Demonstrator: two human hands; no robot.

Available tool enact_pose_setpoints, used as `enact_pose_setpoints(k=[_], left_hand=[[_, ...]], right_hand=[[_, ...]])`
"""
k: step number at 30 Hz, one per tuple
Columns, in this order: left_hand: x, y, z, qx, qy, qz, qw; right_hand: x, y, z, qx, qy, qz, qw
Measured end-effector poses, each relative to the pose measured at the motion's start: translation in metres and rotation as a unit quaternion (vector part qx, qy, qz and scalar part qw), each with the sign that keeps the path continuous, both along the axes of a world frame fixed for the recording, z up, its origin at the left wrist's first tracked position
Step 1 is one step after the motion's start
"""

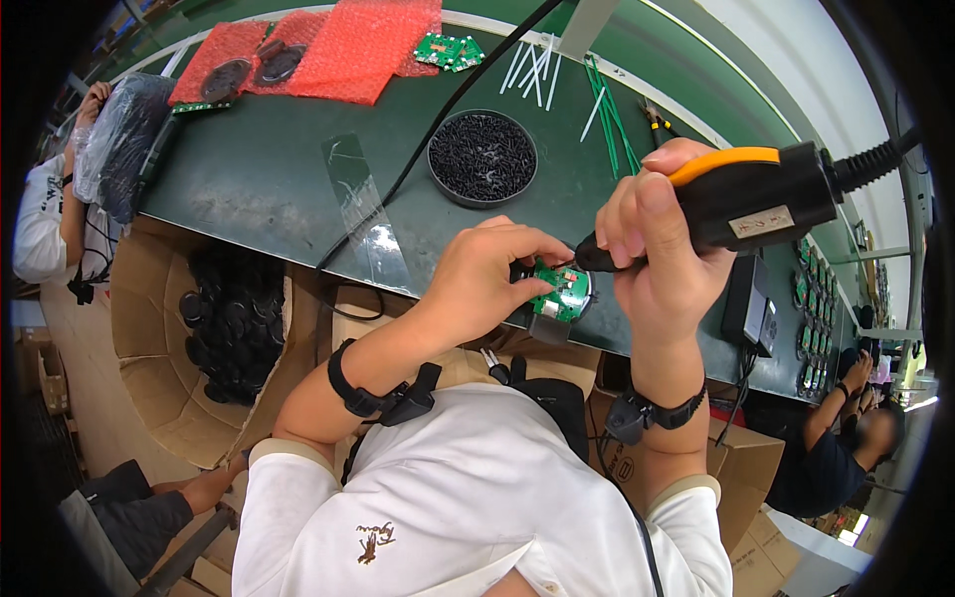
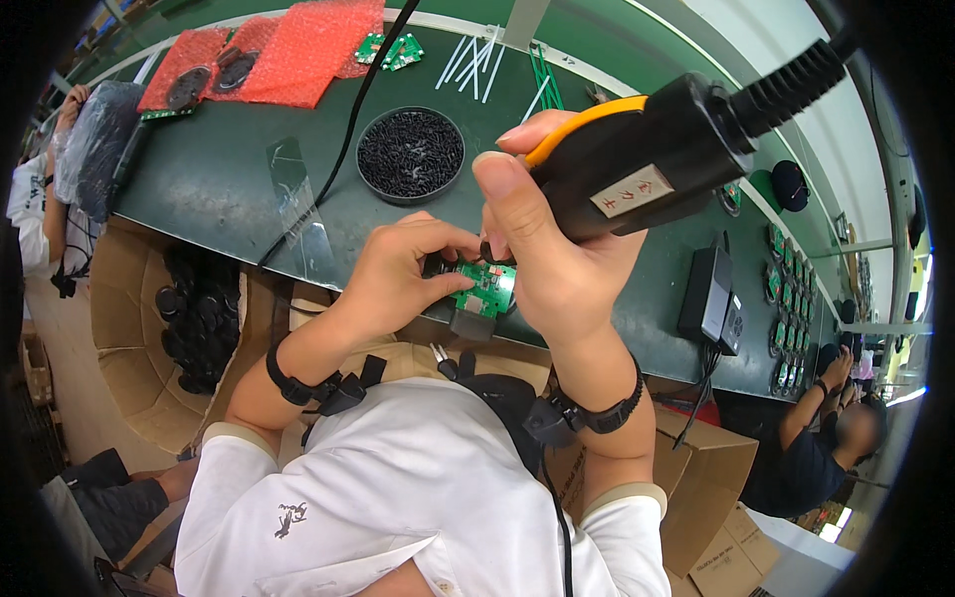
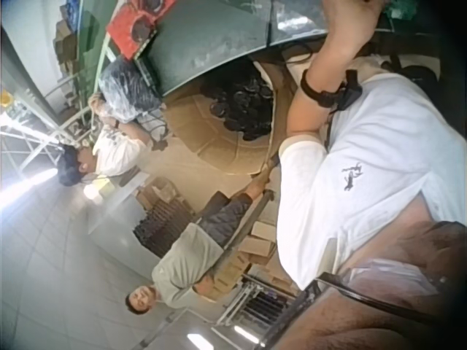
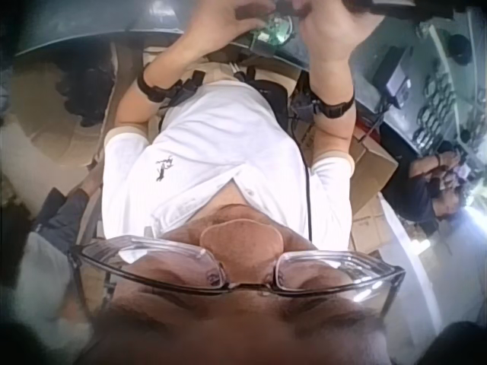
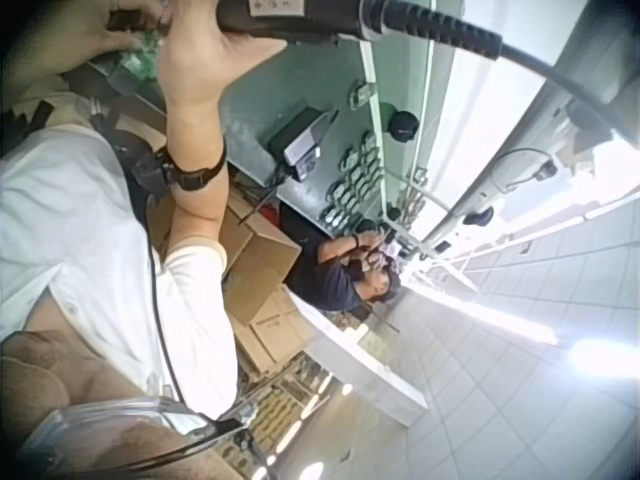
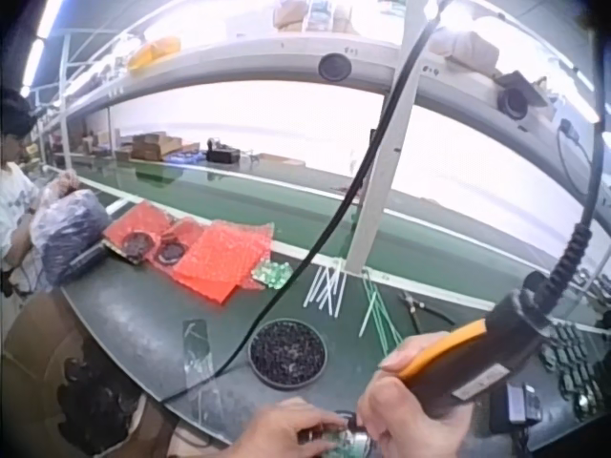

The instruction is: The person assembles small electronic devices by inserting green circuit boards into black circular housings and securing them with a hot air gun. The person also uses pliers to cut wires and separate a large circuit board into smaller units.

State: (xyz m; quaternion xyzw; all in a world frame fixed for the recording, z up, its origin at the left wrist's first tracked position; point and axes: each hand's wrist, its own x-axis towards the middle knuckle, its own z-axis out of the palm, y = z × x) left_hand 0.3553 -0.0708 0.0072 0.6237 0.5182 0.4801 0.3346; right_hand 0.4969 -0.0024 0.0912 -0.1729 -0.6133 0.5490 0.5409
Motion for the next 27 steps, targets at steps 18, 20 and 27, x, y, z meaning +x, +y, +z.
enact_pose_setpoints(k=[18, 20, 27], left_hand=[[-0.002, 0.0, 0.007, -0.047, 0.049, -0.002, 0.998], [0.001, 0.0, 0.002, -0.03, 0.064, 0.007, 0.998], [0.002, 0.0, 0.001, -0.009, 0.086, 0.012, 0.996]], right_hand=[[-0.001, 0.001, -0.017, 0.017, -0.022, -0.032, 0.999], [-0.002, 0.002, -0.018, 0.003, 0.0, -0.024, 1.0], [0.001, 0.001, -0.027, 0.003, 0.019, -0.021, 1.0]])
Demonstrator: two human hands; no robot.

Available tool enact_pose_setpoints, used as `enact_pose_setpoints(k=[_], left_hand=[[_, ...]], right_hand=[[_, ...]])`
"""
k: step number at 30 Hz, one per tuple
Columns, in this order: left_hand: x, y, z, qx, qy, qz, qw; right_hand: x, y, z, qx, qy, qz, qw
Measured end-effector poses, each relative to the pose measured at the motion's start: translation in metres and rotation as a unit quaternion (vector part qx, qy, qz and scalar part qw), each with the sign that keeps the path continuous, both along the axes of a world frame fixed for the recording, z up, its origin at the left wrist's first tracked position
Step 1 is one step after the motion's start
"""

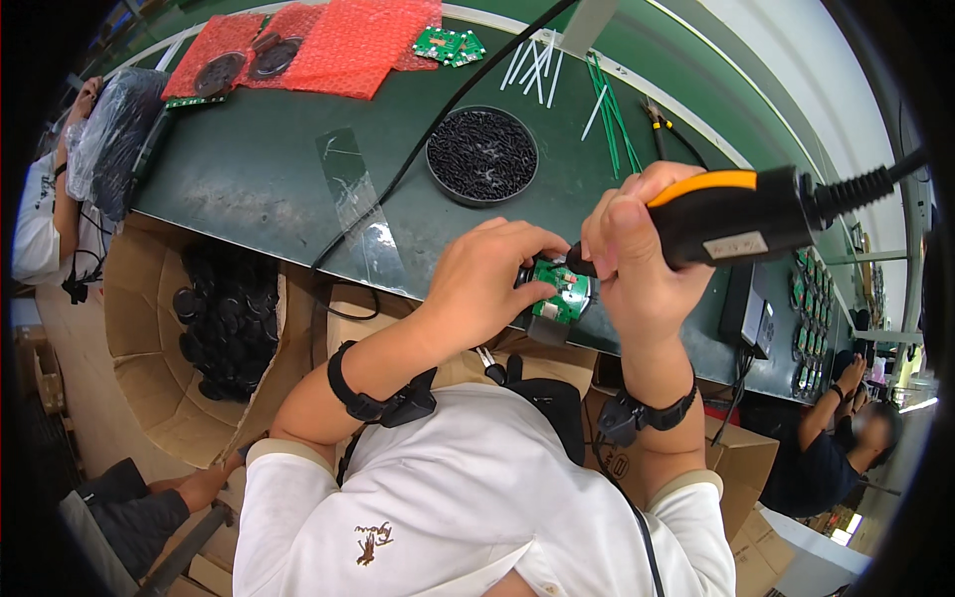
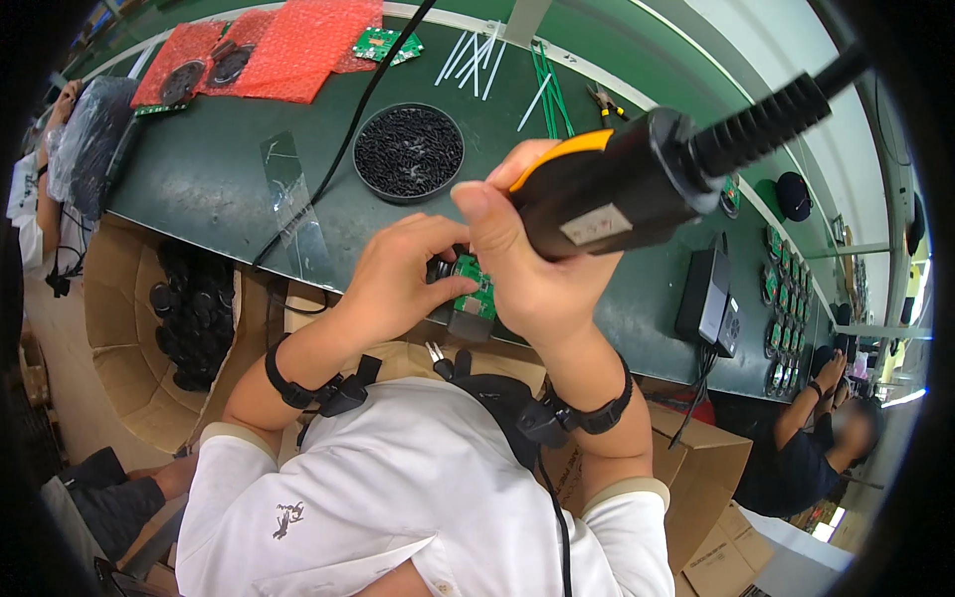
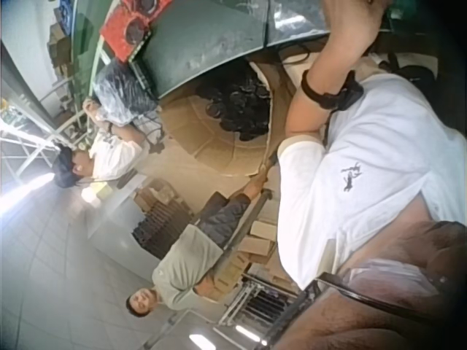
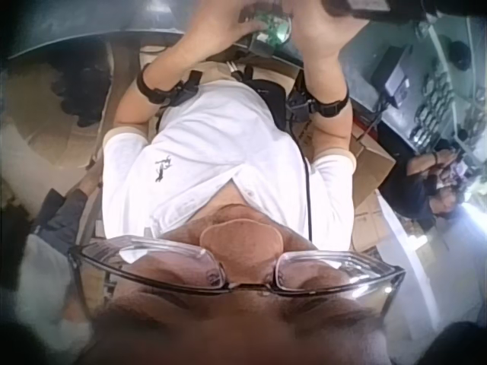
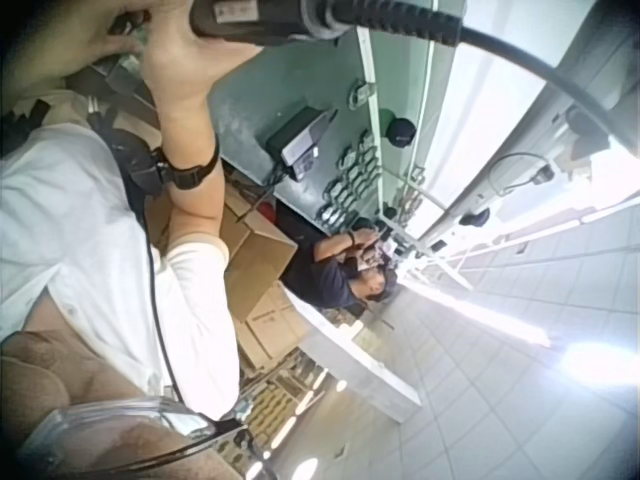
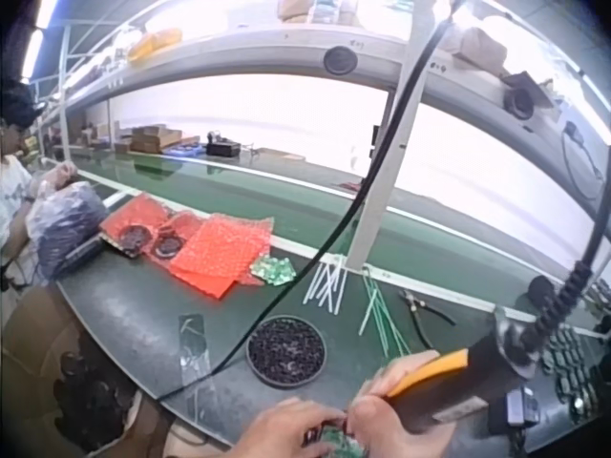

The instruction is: The person assembles small electronic devices by inserting green circuit boards into black circular housings and securing them with a hot air gun. The person also uses pliers to cut wires and separate a large circuit board into smaller units.

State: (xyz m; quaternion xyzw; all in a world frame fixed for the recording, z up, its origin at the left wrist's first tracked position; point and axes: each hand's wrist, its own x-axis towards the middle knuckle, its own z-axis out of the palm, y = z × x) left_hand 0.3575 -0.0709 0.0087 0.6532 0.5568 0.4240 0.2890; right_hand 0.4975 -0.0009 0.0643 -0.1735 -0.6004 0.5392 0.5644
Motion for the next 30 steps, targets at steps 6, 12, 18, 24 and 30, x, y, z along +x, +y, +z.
enact_pose_setpoints(k=[6, 12, 18, 24, 30], left_hand=[[-0.002, 0.0, -0.002, 0.002, -0.002, -0.006, 1.0], [-0.001, -0.001, -0.004, 0.009, 0.007, -0.004, 1.0], [-0.002, 0.0, -0.011, 0.008, 0.06, -0.028, 0.998], [-0.001, -0.005, 0.009, -0.003, 0.149, -0.089, 0.985], [0.005, -0.007, 0.009, 0.037, 0.101, -0.075, 0.991]], right_hand=[[0.001, -0.002, -0.005, 0.013, -0.021, 0.0, 1.0], [0.0, -0.001, -0.003, -0.02, -0.013, 0.015, 1.0], [0.006, 0.012, 0.012, -0.019, -0.005, 0.018, 1.0], [0.022, 0.045, 0.023, 0.026, -0.059, -0.066, 0.996], [0.083, 0.002, -0.013, -0.001, -0.492, -0.068, 0.868]])
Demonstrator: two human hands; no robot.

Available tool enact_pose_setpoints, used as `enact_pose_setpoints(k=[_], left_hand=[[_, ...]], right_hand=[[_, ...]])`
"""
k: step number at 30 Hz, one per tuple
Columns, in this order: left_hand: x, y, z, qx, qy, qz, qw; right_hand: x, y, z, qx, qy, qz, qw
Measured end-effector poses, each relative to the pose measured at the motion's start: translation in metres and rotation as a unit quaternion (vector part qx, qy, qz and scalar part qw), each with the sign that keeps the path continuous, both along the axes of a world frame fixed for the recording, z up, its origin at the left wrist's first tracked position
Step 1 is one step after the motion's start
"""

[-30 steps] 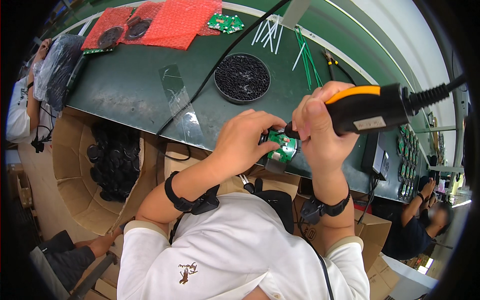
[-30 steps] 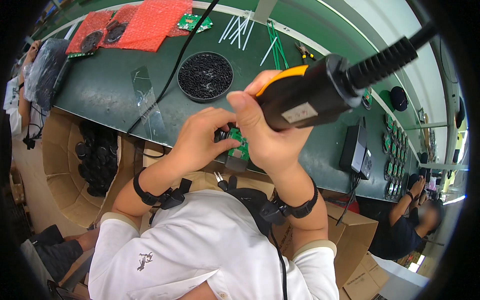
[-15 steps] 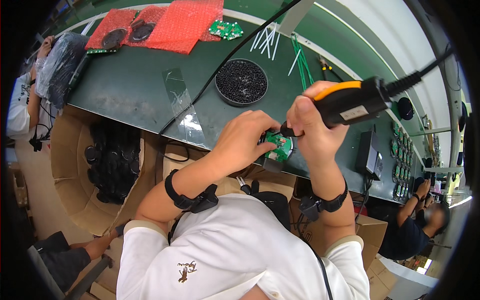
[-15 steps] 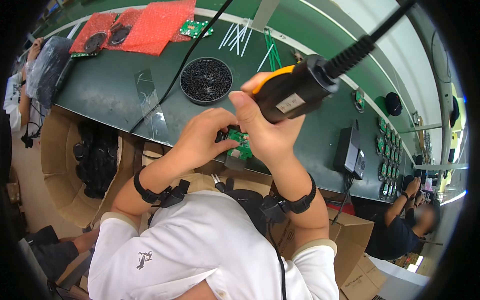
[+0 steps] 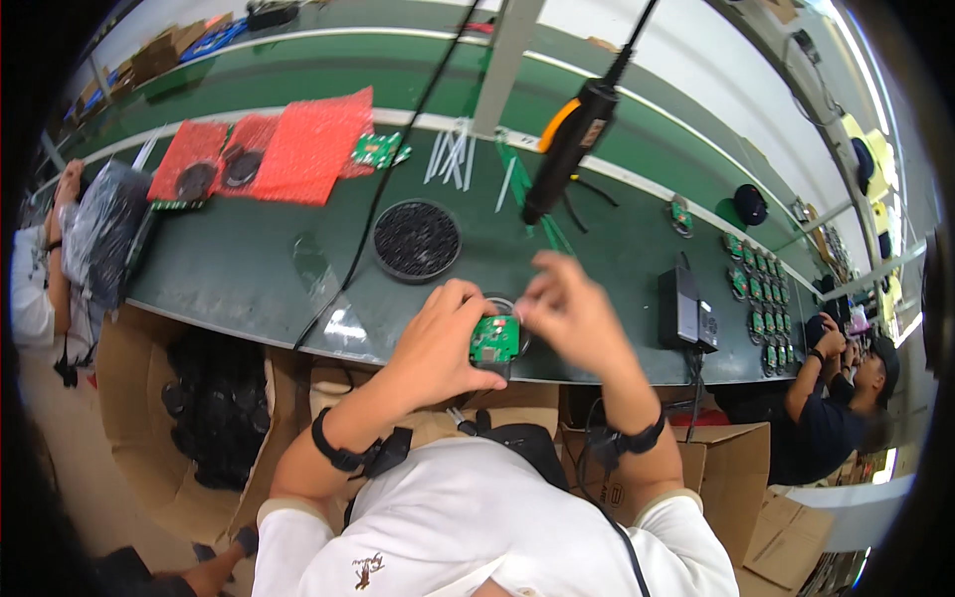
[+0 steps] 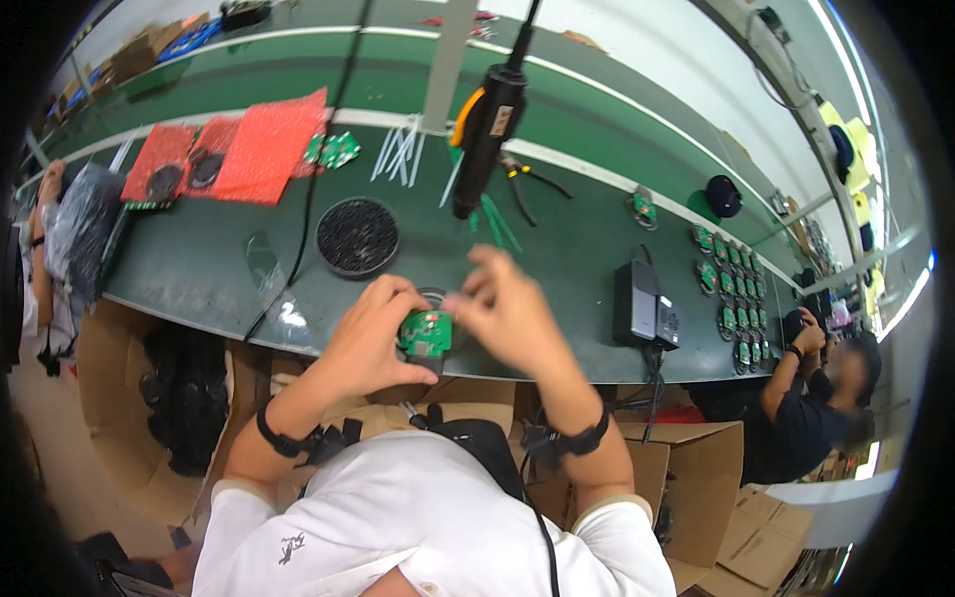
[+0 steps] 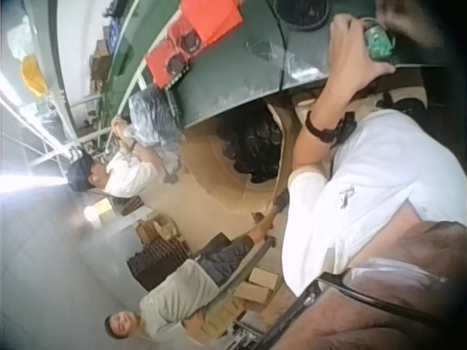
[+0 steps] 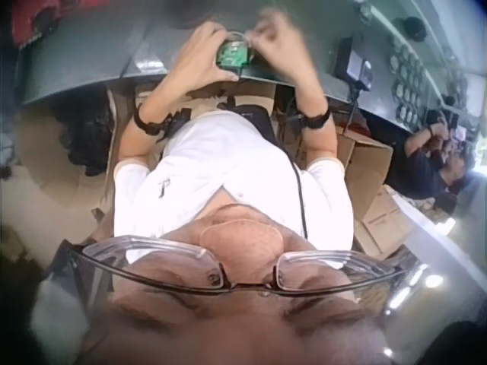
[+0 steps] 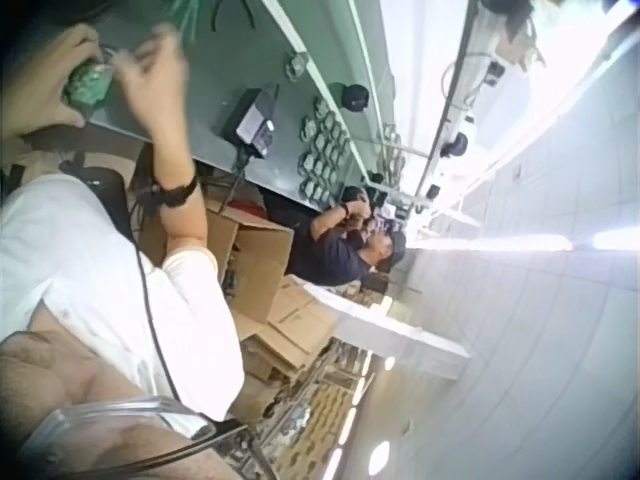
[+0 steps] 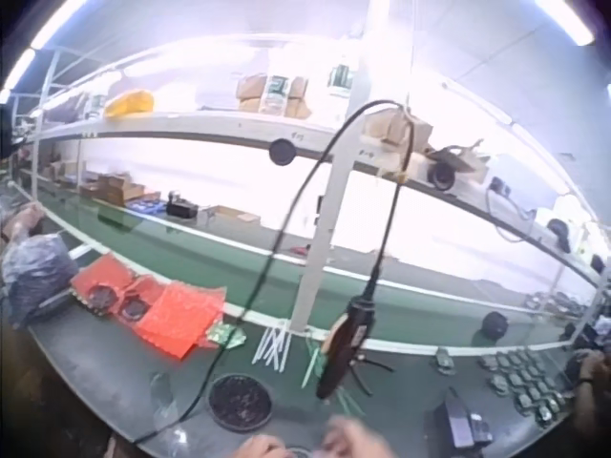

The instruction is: The person assembles small electronic devices by inserting green circuit boards into black circular housings and securing them with a hot air gun. The person also uses pliers to cut wires and separate a large circuit board into smaller units.

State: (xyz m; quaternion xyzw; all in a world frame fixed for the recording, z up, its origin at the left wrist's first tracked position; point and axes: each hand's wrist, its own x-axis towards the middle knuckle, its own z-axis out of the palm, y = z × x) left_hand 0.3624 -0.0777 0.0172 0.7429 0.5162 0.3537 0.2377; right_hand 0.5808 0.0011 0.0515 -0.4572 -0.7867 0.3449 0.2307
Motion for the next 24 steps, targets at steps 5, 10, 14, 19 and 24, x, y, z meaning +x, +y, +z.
enact_pose_setpoints(k=[5, 10, 14, 19, 24], left_hand=[[0.015, -0.006, 0.005, 0.059, -0.09, 0.008, 0.994], [-0.01, -0.015, -0.007, 0.083, -0.012, 0.06, 0.995], [-0.008, -0.008, -0.016, 0.113, 0.017, 0.074, 0.991], [-0.006, -0.008, -0.016, 0.132, 0.052, 0.09, 0.986], [-0.019, -0.015, -0.016, 0.133, 0.029, 0.098, 0.986]], right_hand=[[0.033, -0.035, -0.026, -0.231, 0.25, -0.043, 0.939], [0.208, 0.026, 0.013, 0.083, 0.299, -0.34, 0.888], [0.409, 0.069, -0.034, 0.035, 0.269, -0.563, 0.781], [0.505, 0.098, -0.088, -0.054, 0.261, -0.593, 0.76], [0.487, 0.137, -0.072, -0.025, -0.228, -0.564, 0.793]])
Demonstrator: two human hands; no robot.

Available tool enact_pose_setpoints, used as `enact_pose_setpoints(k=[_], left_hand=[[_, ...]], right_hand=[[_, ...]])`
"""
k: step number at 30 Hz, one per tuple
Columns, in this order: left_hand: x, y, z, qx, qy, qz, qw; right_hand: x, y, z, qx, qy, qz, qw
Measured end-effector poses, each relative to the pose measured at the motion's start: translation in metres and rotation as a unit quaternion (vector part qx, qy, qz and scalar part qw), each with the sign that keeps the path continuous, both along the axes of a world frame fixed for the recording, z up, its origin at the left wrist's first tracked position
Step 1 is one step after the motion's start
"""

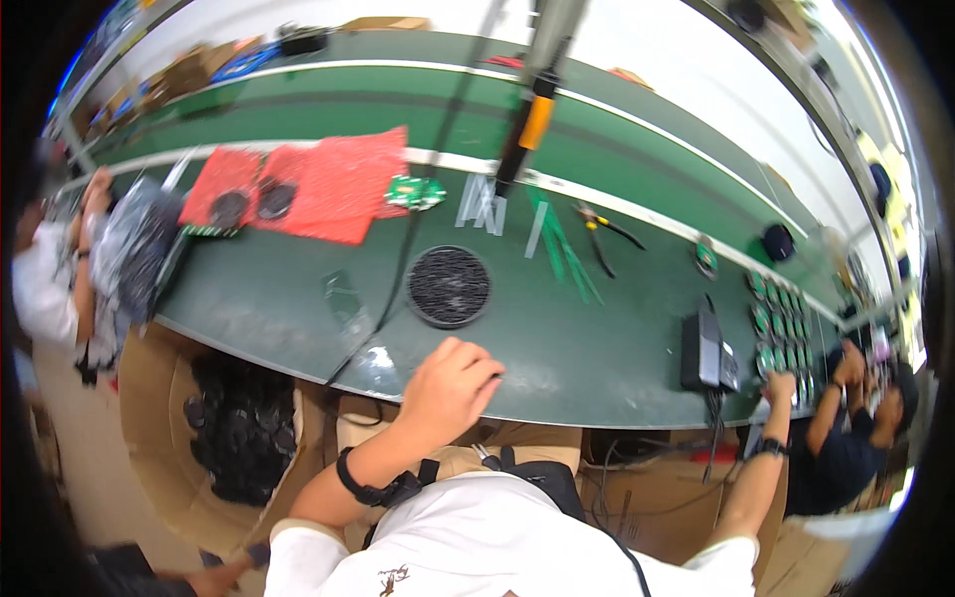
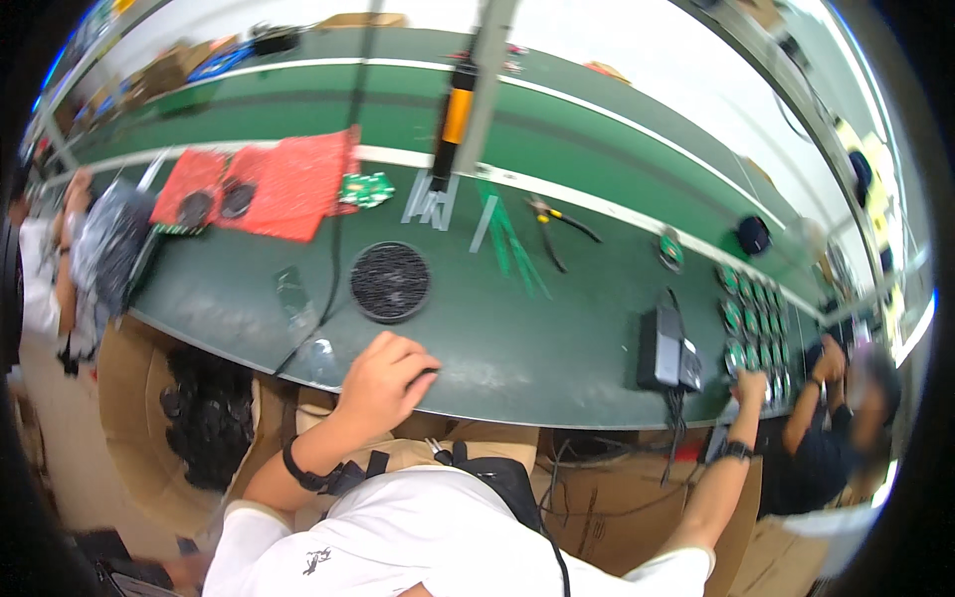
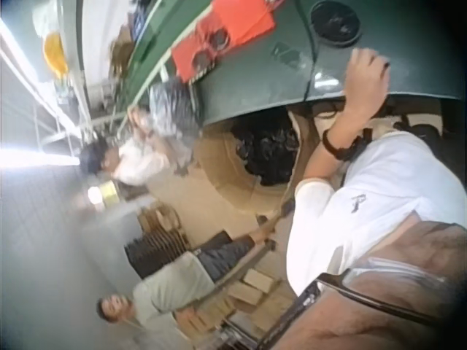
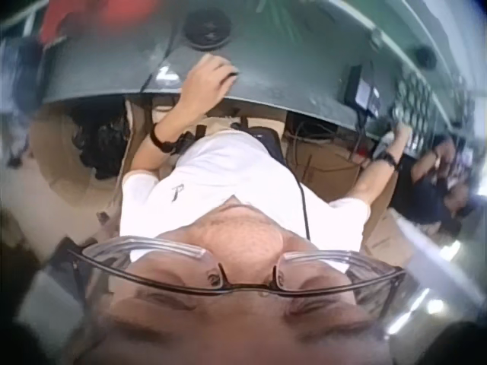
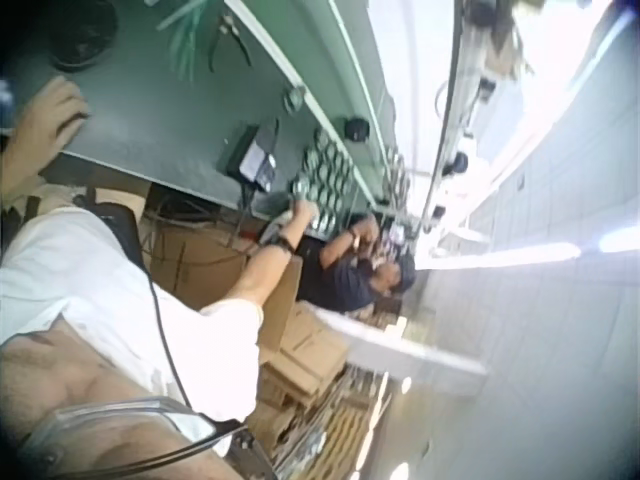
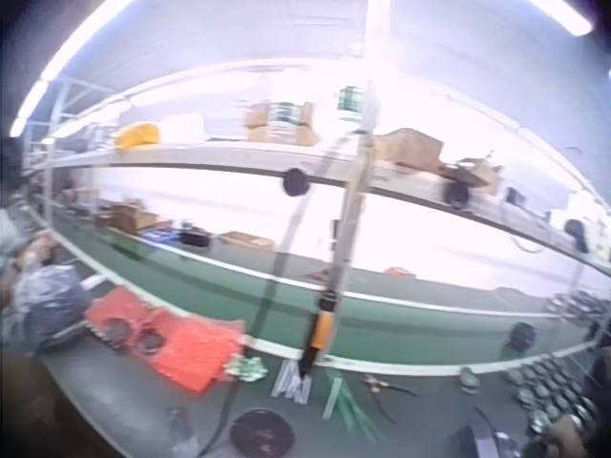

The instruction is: The person assembles small electronic devices by inserting green circuit boards into black circular housings and securing them with a hot air gun. The person also uses pliers to cut wires and separate a large circuit board into smaller units.

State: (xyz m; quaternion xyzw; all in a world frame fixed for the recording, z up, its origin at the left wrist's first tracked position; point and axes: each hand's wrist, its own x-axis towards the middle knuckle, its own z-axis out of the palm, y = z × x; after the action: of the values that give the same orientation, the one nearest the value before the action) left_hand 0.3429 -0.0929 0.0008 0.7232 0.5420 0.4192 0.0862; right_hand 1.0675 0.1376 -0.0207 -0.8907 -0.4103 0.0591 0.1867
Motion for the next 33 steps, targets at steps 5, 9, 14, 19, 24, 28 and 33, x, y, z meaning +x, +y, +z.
enact_pose_setpoints(k=[5, 9, 14, 19, 24, 28, 33], left_hand=[[-0.008, -0.003, -0.007, 0.01, -0.108, -0.039, 0.993], [-0.05, -0.01, 0.035, 0.016, -0.164, 0.043, 0.985], [-0.209, 0.043, 0.061, 0.05, 0.08, 0.311, 0.946], [-0.364, 0.08, 0.021, -0.089, 0.287, 0.483, 0.823], [-0.402, 0.071, 0.009, -0.128, 0.195, 0.428, 0.873], [-0.396, 0.064, 0.007, -0.01, 0.162, 0.425, 0.89], [-0.374, 0.034, 0.02, 0.1, 0.12, 0.44, 0.884]], right_hand=[[-0.099, -0.011, 0.052, 0.237, 0.046, 0.192, 0.951], [-0.306, -0.085, 0.112, 0.15, 0.218, 0.398, 0.878], [-0.477, -0.15, 0.138, -0.037, 0.324, 0.545, 0.772], [-0.607, -0.106, 0.122, 0.094, 0.149, 0.682, 0.71], [-0.718, 0.002, 0.04, 0.192, -0.018, 0.666, 0.721], [-0.757, 0.037, 0.038, 0.174, -0.104, 0.69, 0.694], [-0.759, 0.042, 0.046, 0.255, -0.102, 0.682, 0.677]])
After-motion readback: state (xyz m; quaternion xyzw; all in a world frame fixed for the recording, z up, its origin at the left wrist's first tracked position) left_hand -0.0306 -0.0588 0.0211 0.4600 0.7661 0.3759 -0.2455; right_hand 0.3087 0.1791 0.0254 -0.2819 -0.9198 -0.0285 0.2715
